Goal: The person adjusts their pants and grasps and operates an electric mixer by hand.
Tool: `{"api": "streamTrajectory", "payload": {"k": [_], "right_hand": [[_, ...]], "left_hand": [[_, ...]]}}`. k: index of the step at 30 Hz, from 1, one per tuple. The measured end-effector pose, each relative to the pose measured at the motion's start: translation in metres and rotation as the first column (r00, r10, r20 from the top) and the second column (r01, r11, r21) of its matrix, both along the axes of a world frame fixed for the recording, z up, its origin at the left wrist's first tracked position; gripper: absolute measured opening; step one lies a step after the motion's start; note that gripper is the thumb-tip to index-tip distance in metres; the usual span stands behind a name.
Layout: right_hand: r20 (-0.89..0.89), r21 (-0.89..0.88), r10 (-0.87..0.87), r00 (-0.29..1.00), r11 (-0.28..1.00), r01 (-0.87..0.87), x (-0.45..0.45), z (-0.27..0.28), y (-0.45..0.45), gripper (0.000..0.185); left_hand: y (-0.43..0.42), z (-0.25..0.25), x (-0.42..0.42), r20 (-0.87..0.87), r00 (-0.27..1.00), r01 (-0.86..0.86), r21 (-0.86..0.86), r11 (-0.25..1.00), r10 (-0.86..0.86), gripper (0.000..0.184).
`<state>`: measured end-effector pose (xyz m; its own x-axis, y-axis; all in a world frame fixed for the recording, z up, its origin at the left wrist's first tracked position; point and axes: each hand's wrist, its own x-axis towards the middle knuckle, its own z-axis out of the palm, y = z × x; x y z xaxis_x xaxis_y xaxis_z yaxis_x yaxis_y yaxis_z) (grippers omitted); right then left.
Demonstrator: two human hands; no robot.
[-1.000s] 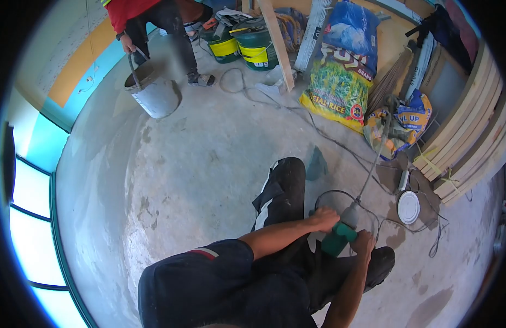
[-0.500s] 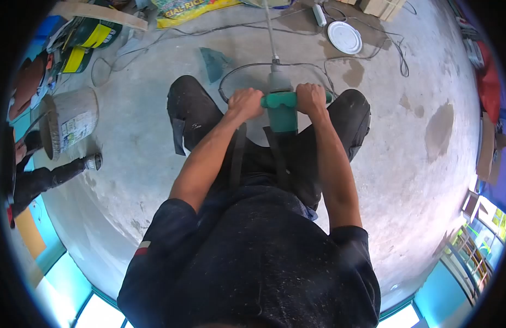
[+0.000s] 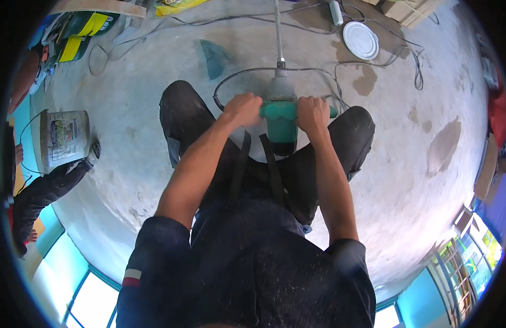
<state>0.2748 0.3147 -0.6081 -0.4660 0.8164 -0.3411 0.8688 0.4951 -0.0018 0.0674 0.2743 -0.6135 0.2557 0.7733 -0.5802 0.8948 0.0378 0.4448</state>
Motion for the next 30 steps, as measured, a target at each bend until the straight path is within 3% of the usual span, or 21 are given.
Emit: {"api": "streamTrajectory", "payload": {"k": [6, 10, 17, 24, 30], "right_hand": [[0.014, -0.081, -0.023, 1.000, 0.996, 0.024, -0.017, 0.019, 0.001, 0.007], [-0.064, 0.063, -0.027, 0.998, 0.998, 0.031, -0.020, 0.009, -0.005, 0.007], [0.021, -0.116, -0.075, 0.997, 0.990, 0.077, -0.032, 0.014, -0.007, 0.007], [0.022, -0.099, -0.099, 0.995, 0.990, 0.100, -0.038, 0.020, -0.009, 0.007], [0.024, -0.124, -0.105, 0.994, 0.986, 0.107, -0.046, 0.037, -0.010, 0.007]], "left_hand": [[0.002, -0.004, -0.008, -0.065, 0.998, 0.002, -0.012, 1.000, -0.002, 0.025], [0.007, -0.008, -0.011, -0.087, 0.996, 0.004, -0.039, 0.999, -0.007, 0.029], [0.006, -0.015, -0.009, -0.142, 0.990, -0.023, -0.100, 0.995, 0.008, 0.027], [-0.007, -0.044, -0.021, -0.083, 0.996, 0.049, 0.092, 0.995, -0.042, 0.025], [-0.009, -0.051, -0.025, -0.024, 0.998, 0.064, 0.106, 0.992, -0.062, 0.027]]}}
